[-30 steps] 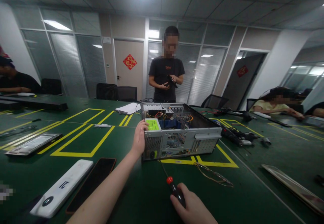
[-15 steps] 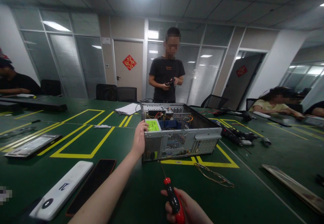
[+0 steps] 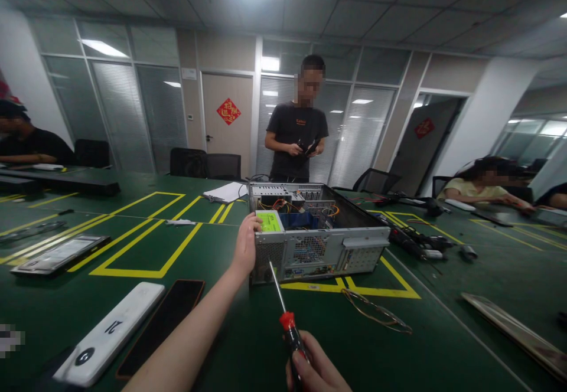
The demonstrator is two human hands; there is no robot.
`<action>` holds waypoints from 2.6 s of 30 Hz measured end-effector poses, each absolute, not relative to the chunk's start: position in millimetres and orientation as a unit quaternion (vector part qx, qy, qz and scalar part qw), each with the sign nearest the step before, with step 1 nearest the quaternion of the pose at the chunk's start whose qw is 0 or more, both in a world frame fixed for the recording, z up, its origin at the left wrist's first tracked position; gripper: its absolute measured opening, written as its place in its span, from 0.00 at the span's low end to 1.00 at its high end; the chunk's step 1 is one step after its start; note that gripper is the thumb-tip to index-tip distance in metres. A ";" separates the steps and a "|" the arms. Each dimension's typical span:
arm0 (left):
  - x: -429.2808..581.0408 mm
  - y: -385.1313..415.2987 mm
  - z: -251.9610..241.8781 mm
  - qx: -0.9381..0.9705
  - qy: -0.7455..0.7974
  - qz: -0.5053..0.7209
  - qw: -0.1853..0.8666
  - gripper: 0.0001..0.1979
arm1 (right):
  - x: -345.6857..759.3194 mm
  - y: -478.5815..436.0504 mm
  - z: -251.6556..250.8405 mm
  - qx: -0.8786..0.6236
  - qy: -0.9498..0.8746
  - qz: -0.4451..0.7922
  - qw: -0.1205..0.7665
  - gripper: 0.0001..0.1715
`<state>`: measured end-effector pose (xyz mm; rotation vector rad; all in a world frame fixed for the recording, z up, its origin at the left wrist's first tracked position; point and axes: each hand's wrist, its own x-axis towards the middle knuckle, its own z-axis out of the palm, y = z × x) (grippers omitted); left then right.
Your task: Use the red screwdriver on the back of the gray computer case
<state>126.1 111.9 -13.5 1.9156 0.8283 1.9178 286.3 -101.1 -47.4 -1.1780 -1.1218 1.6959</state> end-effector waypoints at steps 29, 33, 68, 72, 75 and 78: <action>127.3 110.2 -12.0 0.664 0.286 0.673 0.157 0.24 | 307.0 -100.5 4.6 -0.681 -0.686 0.194 0.170 0.26; 127.7 110.5 -12.0 0.663 0.288 0.672 0.158 0.24 | 311.1 -99.8 5.4 -0.702 -0.677 0.146 0.164 0.27; 127.6 110.4 -12.3 0.662 0.292 0.672 0.157 0.24 | 312.4 -97.8 1.6 -0.713 -0.651 0.177 0.188 0.25; 127.7 110.6 -12.7 0.660 0.291 0.675 0.154 0.24 | 311.4 -96.8 2.2 -0.714 -0.651 0.183 0.181 0.25; 127.8 110.4 -12.5 0.661 0.291 0.674 0.154 0.24 | 308.9 -96.9 0.4 -0.715 -0.651 0.184 0.179 0.25; 128.2 110.7 -12.4 0.660 0.291 0.676 0.151 0.25 | 305.9 -97.1 -2.2 -0.732 -0.629 0.207 0.162 0.26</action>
